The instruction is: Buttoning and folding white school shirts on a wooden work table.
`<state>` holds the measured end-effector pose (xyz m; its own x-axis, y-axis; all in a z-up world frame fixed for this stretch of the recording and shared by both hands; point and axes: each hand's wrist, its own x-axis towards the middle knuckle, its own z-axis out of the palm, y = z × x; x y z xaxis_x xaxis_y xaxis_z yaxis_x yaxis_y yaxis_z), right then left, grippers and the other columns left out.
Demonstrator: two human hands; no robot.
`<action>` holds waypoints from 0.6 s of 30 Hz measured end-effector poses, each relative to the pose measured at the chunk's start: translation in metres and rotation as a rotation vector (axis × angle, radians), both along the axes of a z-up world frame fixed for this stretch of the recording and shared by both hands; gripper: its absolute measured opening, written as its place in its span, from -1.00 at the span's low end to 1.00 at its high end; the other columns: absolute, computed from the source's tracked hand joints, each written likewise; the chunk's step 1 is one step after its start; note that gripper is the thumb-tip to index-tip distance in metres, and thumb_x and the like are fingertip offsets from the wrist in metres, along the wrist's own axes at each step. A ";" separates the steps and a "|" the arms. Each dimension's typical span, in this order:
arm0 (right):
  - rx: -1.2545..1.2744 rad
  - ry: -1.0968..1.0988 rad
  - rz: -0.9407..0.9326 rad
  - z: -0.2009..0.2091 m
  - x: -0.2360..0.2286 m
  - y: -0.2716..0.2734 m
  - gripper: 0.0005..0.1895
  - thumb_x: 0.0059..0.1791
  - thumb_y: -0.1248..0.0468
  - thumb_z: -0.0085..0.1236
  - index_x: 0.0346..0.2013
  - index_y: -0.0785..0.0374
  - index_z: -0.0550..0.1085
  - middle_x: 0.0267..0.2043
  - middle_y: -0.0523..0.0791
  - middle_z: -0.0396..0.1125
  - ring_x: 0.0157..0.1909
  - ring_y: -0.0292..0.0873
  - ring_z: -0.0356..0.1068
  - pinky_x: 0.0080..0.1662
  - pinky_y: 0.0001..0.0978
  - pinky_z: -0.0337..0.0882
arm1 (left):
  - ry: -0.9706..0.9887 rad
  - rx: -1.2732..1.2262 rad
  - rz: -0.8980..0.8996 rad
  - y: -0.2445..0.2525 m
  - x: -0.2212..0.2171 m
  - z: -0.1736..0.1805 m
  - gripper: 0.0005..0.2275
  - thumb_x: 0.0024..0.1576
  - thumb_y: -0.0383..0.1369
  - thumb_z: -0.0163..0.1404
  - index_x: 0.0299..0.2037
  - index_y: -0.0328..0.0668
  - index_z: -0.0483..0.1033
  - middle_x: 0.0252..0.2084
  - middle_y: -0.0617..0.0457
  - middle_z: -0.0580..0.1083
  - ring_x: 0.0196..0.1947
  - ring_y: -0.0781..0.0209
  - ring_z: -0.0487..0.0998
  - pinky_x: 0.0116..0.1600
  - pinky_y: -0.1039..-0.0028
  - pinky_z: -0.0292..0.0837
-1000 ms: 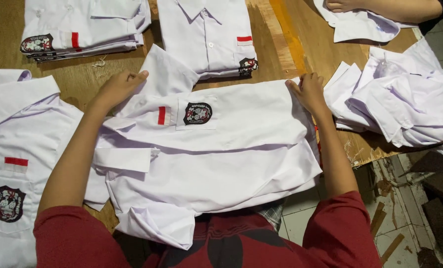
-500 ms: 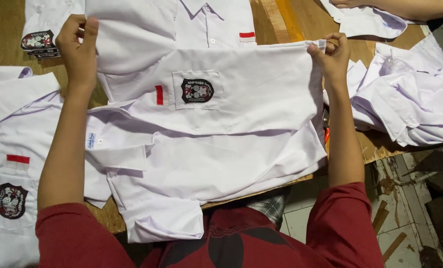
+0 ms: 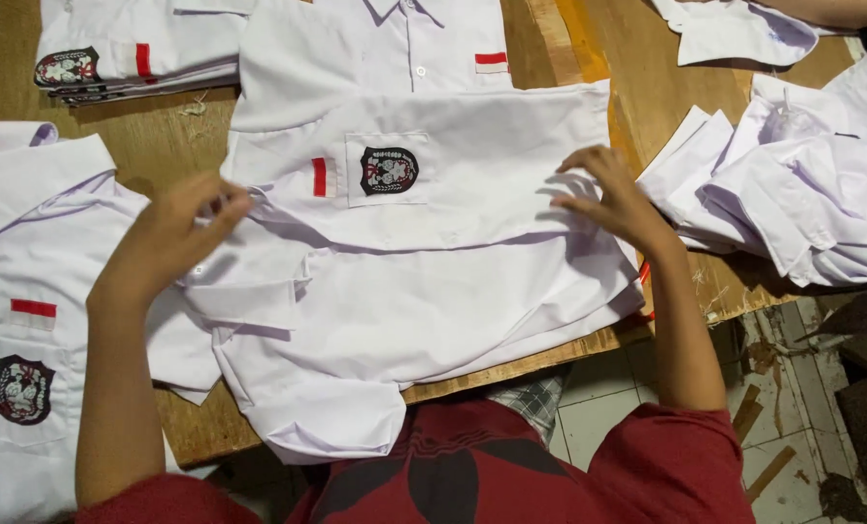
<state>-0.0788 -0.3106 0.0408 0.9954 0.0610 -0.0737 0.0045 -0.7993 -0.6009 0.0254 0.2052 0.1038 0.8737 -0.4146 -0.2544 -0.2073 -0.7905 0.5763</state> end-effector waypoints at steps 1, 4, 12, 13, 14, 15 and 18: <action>0.001 0.003 -0.004 -0.009 -0.011 -0.003 -0.59 -0.03 0.00 0.22 0.03 0.06 0.39 0.14 -0.06 0.21 0.22 -0.01 0.12 0.19 -0.09 0.19 | 0.003 0.001 -0.004 0.003 -0.014 -0.003 -0.65 0.32 -0.04 -0.16 -0.10 -0.15 0.53 -0.08 0.03 0.49 -0.11 0.14 0.48 -0.06 0.31 0.36; -0.261 -0.001 0.059 -0.029 -0.036 -0.011 -0.44 -0.08 -0.18 0.17 0.12 -0.03 0.39 0.18 -0.07 0.15 0.22 0.01 0.09 0.19 0.00 0.05 | 0.010 0.133 -0.084 0.011 -0.049 -0.020 -0.65 0.08 0.07 -0.01 -0.09 0.13 0.56 0.06 0.22 0.54 0.08 0.17 0.49 0.09 0.30 0.32; 0.010 0.194 -0.587 -0.002 -0.078 0.017 -0.29 -0.02 0.11 0.26 0.33 0.27 0.20 0.03 0.07 0.36 0.03 0.01 0.37 -0.01 -0.14 0.34 | -0.376 0.120 -0.079 0.018 -0.079 -0.061 -0.73 0.21 -0.06 0.01 -0.14 -0.02 0.62 -0.20 0.14 0.63 -0.18 -0.03 0.61 -0.06 0.17 0.32; 0.009 0.194 -0.588 -0.008 -0.083 0.013 -0.29 -0.02 0.11 0.26 0.33 0.27 0.20 0.03 0.07 0.36 0.03 0.01 0.37 -0.01 -0.14 0.34 | -0.376 0.118 -0.080 0.020 -0.079 -0.063 -0.73 0.21 -0.06 0.01 -0.14 -0.02 0.62 -0.20 0.14 0.63 -0.18 -0.03 0.61 -0.06 0.17 0.32; 0.034 0.199 -0.620 -0.013 -0.088 0.009 -0.39 -0.03 0.12 0.28 0.24 0.21 0.30 -0.03 -0.01 0.39 -0.01 -0.07 0.37 -0.03 -0.20 0.34 | -0.400 0.136 -0.048 0.023 -0.078 -0.065 -0.73 0.21 -0.05 0.04 -0.13 0.00 0.63 -0.25 0.09 0.63 -0.24 -0.07 0.61 -0.12 0.15 0.37; 0.059 0.204 -0.653 -0.018 -0.092 0.005 -0.50 -0.04 0.13 0.31 0.15 0.14 0.40 -0.09 -0.09 0.42 -0.05 -0.16 0.38 -0.05 -0.27 0.33 | -0.423 0.154 -0.015 0.025 -0.077 -0.067 -0.73 0.20 -0.04 0.06 -0.12 0.01 0.64 -0.29 0.04 0.62 -0.29 -0.11 0.62 -0.19 0.13 0.42; 0.298 0.131 -0.675 -0.027 -0.119 -0.014 -0.51 0.05 0.18 0.08 0.24 0.25 0.27 0.14 0.00 0.25 0.11 -0.06 0.29 0.05 -0.21 0.37 | -0.355 0.191 0.129 0.022 -0.078 -0.059 -0.75 0.23 -0.01 0.05 -0.12 0.11 0.64 -0.27 0.17 0.63 -0.26 0.04 0.64 -0.23 0.24 0.39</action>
